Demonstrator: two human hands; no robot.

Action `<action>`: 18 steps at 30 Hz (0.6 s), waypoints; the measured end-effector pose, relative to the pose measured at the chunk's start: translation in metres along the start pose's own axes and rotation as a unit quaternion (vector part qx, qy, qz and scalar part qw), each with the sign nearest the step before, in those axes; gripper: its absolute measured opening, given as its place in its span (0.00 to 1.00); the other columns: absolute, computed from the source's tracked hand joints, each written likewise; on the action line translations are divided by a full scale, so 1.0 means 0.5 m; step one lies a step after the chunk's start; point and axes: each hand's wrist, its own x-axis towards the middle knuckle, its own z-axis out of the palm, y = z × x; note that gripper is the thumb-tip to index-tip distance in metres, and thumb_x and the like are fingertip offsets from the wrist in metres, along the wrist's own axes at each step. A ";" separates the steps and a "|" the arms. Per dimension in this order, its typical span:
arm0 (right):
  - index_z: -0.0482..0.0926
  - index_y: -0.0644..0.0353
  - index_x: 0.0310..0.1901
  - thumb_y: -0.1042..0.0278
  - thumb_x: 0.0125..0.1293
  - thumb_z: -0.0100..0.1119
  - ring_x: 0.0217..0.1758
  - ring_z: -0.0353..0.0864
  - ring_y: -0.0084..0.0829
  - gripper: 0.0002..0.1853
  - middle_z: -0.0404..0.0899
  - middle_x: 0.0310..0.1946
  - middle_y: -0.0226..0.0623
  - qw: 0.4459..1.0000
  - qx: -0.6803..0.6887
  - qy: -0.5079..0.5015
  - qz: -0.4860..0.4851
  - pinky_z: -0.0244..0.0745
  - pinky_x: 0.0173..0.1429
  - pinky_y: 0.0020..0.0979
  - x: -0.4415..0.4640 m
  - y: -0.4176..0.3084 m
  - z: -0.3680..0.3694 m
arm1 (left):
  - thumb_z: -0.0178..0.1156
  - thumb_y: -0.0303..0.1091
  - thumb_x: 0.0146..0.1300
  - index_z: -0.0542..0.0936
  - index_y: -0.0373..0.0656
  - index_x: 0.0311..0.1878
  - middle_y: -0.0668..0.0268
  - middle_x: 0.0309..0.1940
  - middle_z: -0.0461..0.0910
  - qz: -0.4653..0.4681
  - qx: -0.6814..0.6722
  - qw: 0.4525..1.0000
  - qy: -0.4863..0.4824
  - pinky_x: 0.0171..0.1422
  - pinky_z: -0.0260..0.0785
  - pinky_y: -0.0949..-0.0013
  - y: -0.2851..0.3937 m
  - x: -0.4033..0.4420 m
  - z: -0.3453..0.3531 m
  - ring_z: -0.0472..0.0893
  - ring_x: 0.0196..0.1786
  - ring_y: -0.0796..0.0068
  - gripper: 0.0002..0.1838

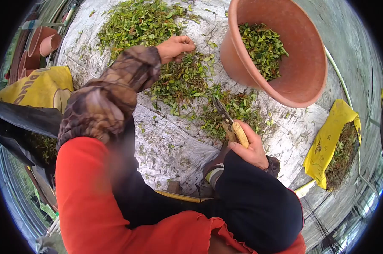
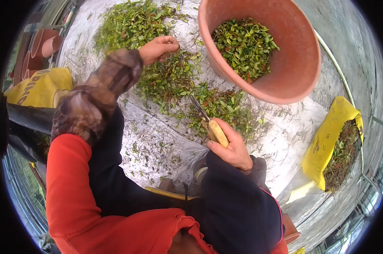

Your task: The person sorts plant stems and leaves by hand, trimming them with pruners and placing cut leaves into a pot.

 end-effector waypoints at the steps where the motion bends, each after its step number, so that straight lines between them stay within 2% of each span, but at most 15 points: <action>1: 0.62 0.68 0.64 0.74 0.58 0.62 0.50 0.73 0.24 0.32 0.74 0.49 0.36 1.000 0.002 0.005 -0.001 0.68 0.54 0.26 -0.002 -0.001 -0.001 | 0.57 0.32 0.66 0.73 0.47 0.40 0.72 0.30 0.77 0.007 -0.053 0.998 -0.039 0.18 0.54 0.80 0.003 -0.014 -0.002 0.61 0.17 0.87 0.03; 4: 0.64 0.67 0.63 0.72 0.58 0.63 0.49 0.72 0.23 0.31 0.74 0.48 0.35 1.000 0.003 0.016 -0.001 0.68 0.54 0.26 -0.009 -0.003 -0.002 | 0.55 0.31 0.67 0.72 0.49 0.40 0.70 0.38 0.79 -0.008 -0.109 0.990 -0.088 0.18 0.52 0.81 0.017 -0.066 0.002 0.57 0.16 0.88 0.02; 7: 0.64 0.67 0.63 0.72 0.59 0.62 0.48 0.72 0.23 0.31 0.75 0.47 0.34 1.000 -0.002 0.022 -0.001 0.68 0.54 0.26 -0.012 -0.006 0.000 | 0.55 0.31 0.67 0.71 0.49 0.39 0.70 0.42 0.80 -0.016 -0.154 0.978 -0.142 0.18 0.50 0.81 0.017 -0.097 -0.002 0.57 0.16 0.89 0.02; 8: 0.64 0.67 0.63 0.72 0.59 0.62 0.48 0.72 0.23 0.31 0.75 0.47 0.34 1.000 -0.002 0.024 -0.003 0.68 0.53 0.26 -0.012 -0.007 0.001 | 0.55 0.32 0.67 0.73 0.49 0.41 0.68 0.44 0.80 -0.008 -0.153 0.975 -0.159 0.18 0.52 0.81 0.008 -0.098 -0.009 0.59 0.16 0.89 0.03; 11: 0.64 0.67 0.63 0.72 0.59 0.62 0.49 0.72 0.23 0.30 0.75 0.47 0.34 1.000 -0.004 0.026 -0.014 0.68 0.54 0.26 -0.017 -0.005 0.002 | 0.56 0.32 0.66 0.74 0.49 0.45 0.66 0.47 0.80 -0.040 -0.092 0.977 -0.189 0.18 0.56 0.82 -0.002 -0.117 0.007 0.62 0.17 0.89 0.06; 12: 0.64 0.67 0.63 0.72 0.59 0.62 0.49 0.72 0.23 0.30 0.74 0.47 0.34 0.999 -0.005 0.025 -0.020 0.68 0.54 0.26 -0.017 -0.003 0.002 | 0.58 0.31 0.64 0.75 0.49 0.49 0.64 0.50 0.80 -0.090 -0.034 0.969 -0.227 0.19 0.59 0.82 0.004 -0.131 0.029 0.65 0.17 0.88 0.11; 13: 0.64 0.67 0.62 0.72 0.59 0.62 0.49 0.72 0.23 0.30 0.74 0.48 0.34 1.000 0.004 0.030 -0.009 0.67 0.54 0.26 -0.017 -0.001 0.002 | 0.59 0.30 0.63 0.76 0.47 0.52 0.64 0.51 0.79 -0.112 -0.032 0.955 -0.274 0.19 0.61 0.80 0.007 -0.157 0.059 0.66 0.17 0.86 0.14; 15: 0.64 0.67 0.62 0.72 0.59 0.62 0.50 0.72 0.24 0.30 0.74 0.48 0.35 0.999 0.021 0.039 0.014 0.67 0.55 0.26 -0.018 0.005 0.001 | 0.60 0.29 0.61 0.75 0.45 0.56 0.60 0.52 0.78 -0.103 0.166 0.933 -0.301 0.30 0.72 0.74 -0.005 -0.184 0.109 0.75 0.26 0.79 0.18; 16: 0.64 0.67 0.62 0.72 0.59 0.62 0.51 0.72 0.24 0.30 0.74 0.48 0.35 0.999 0.020 0.038 0.016 0.67 0.55 0.26 -0.018 0.007 0.001 | 0.59 0.28 0.60 0.74 0.47 0.56 0.59 0.53 0.77 0.009 0.268 0.914 -0.304 0.37 0.73 0.71 -0.045 -0.175 0.103 0.77 0.31 0.76 0.19; 18: 0.64 0.67 0.62 0.72 0.59 0.62 0.51 0.71 0.24 0.30 0.74 0.49 0.35 0.999 0.020 0.036 0.019 0.67 0.56 0.26 -0.015 0.009 0.001 | 0.58 0.26 0.59 0.73 0.49 0.58 0.57 0.56 0.75 0.228 0.454 0.812 -0.288 0.49 0.75 0.66 -0.154 -0.150 0.079 0.80 0.43 0.70 0.22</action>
